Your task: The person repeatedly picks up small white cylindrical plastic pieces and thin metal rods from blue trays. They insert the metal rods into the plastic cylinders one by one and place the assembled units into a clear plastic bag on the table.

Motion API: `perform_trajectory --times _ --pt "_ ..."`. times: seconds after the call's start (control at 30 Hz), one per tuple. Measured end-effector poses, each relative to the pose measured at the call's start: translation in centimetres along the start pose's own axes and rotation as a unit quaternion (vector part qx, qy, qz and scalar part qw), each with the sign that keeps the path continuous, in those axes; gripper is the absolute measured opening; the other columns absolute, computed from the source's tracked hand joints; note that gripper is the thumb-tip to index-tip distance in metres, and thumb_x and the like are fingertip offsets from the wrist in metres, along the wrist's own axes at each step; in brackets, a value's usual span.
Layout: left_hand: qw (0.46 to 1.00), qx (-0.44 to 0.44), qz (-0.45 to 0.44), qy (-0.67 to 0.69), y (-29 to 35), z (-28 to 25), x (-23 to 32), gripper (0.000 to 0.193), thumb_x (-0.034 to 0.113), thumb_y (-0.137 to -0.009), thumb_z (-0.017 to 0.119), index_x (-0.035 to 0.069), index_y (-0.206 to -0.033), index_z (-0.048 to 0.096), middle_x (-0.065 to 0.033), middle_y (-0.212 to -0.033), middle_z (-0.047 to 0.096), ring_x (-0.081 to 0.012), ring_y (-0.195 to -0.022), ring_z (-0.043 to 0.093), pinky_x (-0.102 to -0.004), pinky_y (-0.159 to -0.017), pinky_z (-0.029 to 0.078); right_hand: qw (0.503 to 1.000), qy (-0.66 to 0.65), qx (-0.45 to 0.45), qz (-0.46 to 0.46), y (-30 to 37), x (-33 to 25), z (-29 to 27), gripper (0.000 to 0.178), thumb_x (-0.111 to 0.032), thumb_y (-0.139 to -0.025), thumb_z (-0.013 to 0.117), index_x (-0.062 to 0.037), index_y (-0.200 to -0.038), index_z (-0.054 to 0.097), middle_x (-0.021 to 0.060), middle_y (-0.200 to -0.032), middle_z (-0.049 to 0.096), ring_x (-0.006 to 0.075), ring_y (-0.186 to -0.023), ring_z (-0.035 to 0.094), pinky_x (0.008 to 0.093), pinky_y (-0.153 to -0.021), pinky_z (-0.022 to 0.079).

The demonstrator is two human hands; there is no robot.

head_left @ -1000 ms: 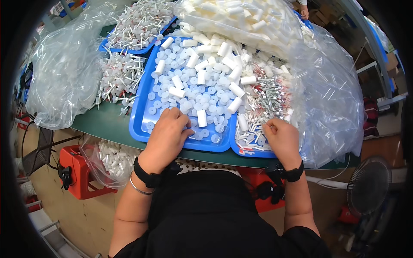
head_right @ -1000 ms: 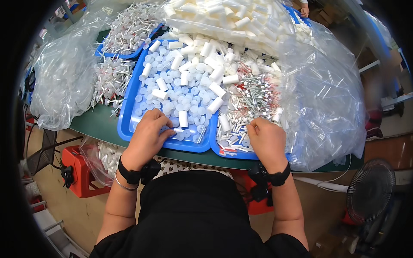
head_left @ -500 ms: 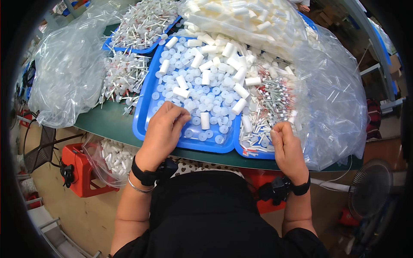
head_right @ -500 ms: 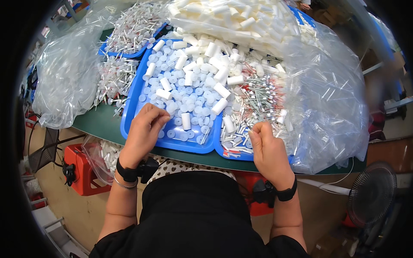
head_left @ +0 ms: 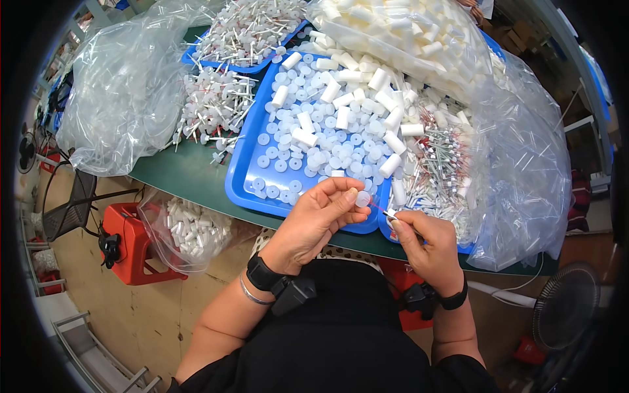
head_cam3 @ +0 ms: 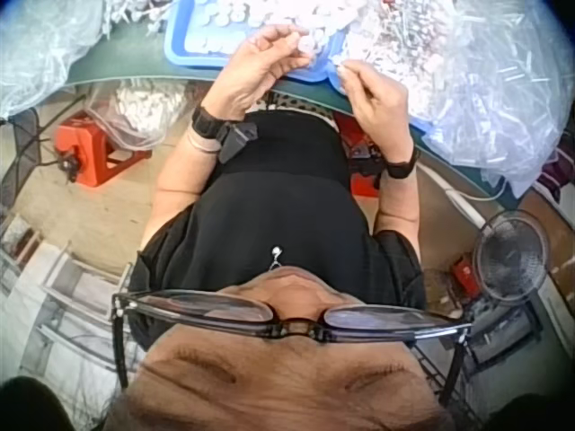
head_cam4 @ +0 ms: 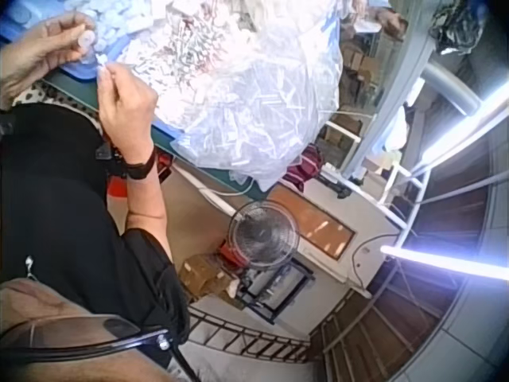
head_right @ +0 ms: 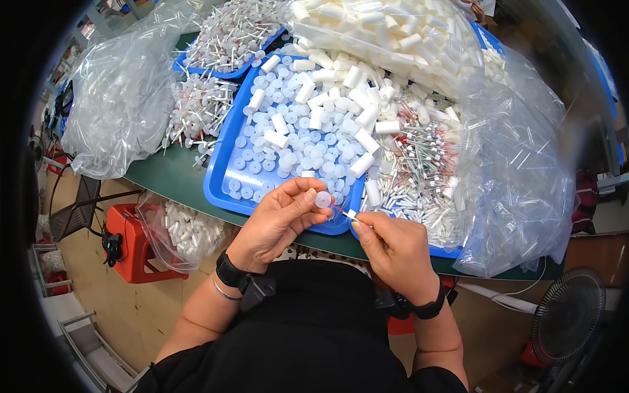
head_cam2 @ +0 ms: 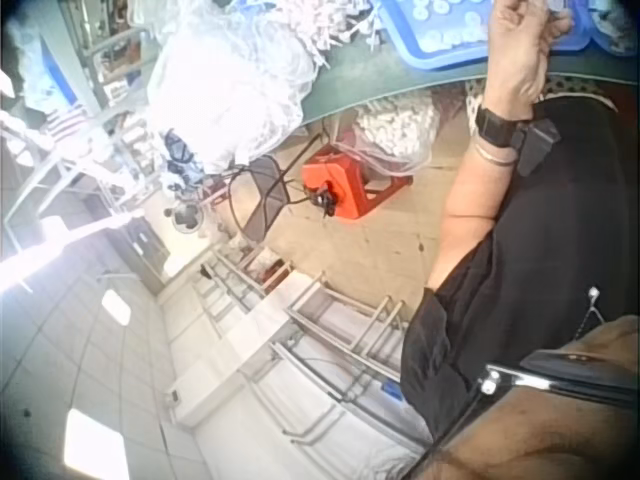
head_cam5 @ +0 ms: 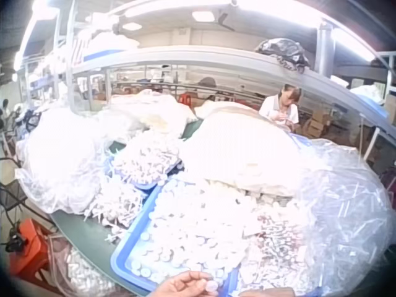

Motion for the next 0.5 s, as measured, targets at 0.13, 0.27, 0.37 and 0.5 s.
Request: perform_trajectory --times 0.13,0.27,0.37,0.5 --pt "0.999 -0.025 -0.009 0.027 0.0 0.4 0.0 0.035 0.022 -0.098 0.058 -0.001 -0.124 0.055 -0.0066 -0.103 0.062 -0.0116 -0.093 0.062 -0.0256 -0.087 0.051 1.000 0.022 -0.015 0.007 0.3 0.4 -0.1 0.008 -0.011 -0.086 0.068 -0.0028 -0.086 0.067 0.0072 -0.056 0.056 0.0199 -0.046 0.054 0.0309 -0.046 0.040" --pt "1.000 -0.022 -0.011 -0.003 0.0 0.5 -0.2 0.035 0.022 -0.097 0.058 -0.001 -0.123 0.057 -0.0060 -0.102 0.063 -0.0111 -0.093 0.062 -0.0246 -0.087 0.051 0.999 0.040 0.003 0.004 0.5 0.5 -0.3 0.008 -0.011 -0.086 0.069 -0.0035 -0.085 0.067 0.0062 -0.055 0.056 0.0194 -0.045 0.054 0.0312 -0.046 0.040" --pt "0.999 -0.022 -0.015 -0.018 0.0 0.6 -0.2 0.033 0.022 -0.097 0.059 -0.001 -0.121 0.058 -0.0058 -0.101 0.063 -0.0117 -0.093 0.062 -0.0247 -0.086 0.051 0.997 0.071 0.014 -0.004 0.2 0.1 -0.8 0.008 -0.011 -0.085 0.069 -0.0035 -0.085 0.068 0.0058 -0.058 0.060 0.0191 -0.046 0.055 0.0313 -0.046 0.041" --pt "0.999 -0.022 -0.027 0.000 -0.1 0.6 -0.1 0.031 0.020 -0.096 0.060 -0.001 -0.120 0.059 -0.0062 -0.100 0.064 -0.0130 -0.092 0.064 -0.0253 -0.086 0.051 0.996 0.084 0.008 -0.011 0.1 0.0 -1.2 0.008 -0.011 -0.083 0.070 -0.0036 -0.086 0.068 0.0059 -0.066 0.066 0.0190 -0.047 0.056 0.0312 -0.048 0.043"
Point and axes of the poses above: each hand's wrist, its own y-axis away from the middle knuckle, its own z-axis out of the palm, x = y × z, the point moved 3 cm from there along -y, towards the middle knuckle
